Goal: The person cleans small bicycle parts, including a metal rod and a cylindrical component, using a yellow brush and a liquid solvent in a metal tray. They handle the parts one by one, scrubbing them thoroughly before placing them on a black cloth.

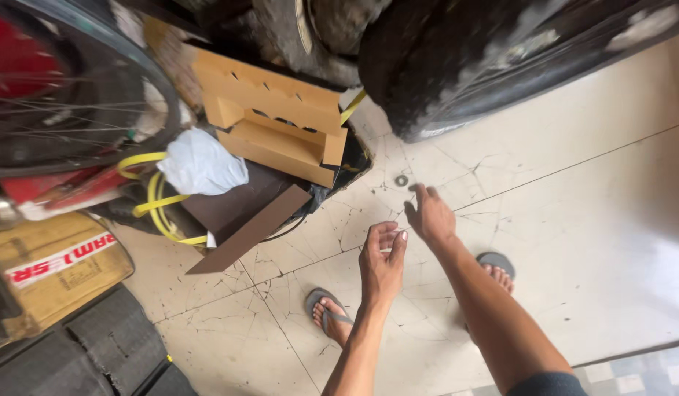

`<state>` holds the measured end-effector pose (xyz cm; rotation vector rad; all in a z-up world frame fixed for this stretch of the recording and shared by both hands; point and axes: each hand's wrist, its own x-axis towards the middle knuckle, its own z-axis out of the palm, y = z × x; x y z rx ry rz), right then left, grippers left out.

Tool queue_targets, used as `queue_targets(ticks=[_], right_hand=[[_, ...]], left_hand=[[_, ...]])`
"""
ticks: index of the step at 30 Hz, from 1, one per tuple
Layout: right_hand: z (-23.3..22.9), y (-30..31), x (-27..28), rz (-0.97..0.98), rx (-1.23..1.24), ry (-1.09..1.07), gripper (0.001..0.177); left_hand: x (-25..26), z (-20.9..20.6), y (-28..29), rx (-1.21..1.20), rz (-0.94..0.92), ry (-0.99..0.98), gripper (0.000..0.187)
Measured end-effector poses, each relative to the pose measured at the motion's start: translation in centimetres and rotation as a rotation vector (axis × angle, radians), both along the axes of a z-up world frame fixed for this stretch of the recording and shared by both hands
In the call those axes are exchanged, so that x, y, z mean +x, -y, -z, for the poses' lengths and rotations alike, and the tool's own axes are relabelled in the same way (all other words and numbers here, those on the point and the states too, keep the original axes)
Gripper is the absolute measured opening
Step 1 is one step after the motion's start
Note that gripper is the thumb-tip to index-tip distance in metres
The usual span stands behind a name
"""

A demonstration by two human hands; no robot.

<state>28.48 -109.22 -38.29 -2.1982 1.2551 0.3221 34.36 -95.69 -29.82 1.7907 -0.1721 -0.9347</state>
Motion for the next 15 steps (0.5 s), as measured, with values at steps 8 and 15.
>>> queue_targets(ticks=[8, 15], right_hand=[[9.6, 0.4, 2.9, -0.07, -0.026, -0.178, 0.041], [11.7, 0.5, 1.7, -0.04, 0.028, -0.218, 0.051]], left_hand=[[1.4, 8.4, 0.4, 0.024, 0.02, -0.036, 0.03], [2.0, 8.5, 0.9, 0.036, 0.053, 0.014, 0.027]])
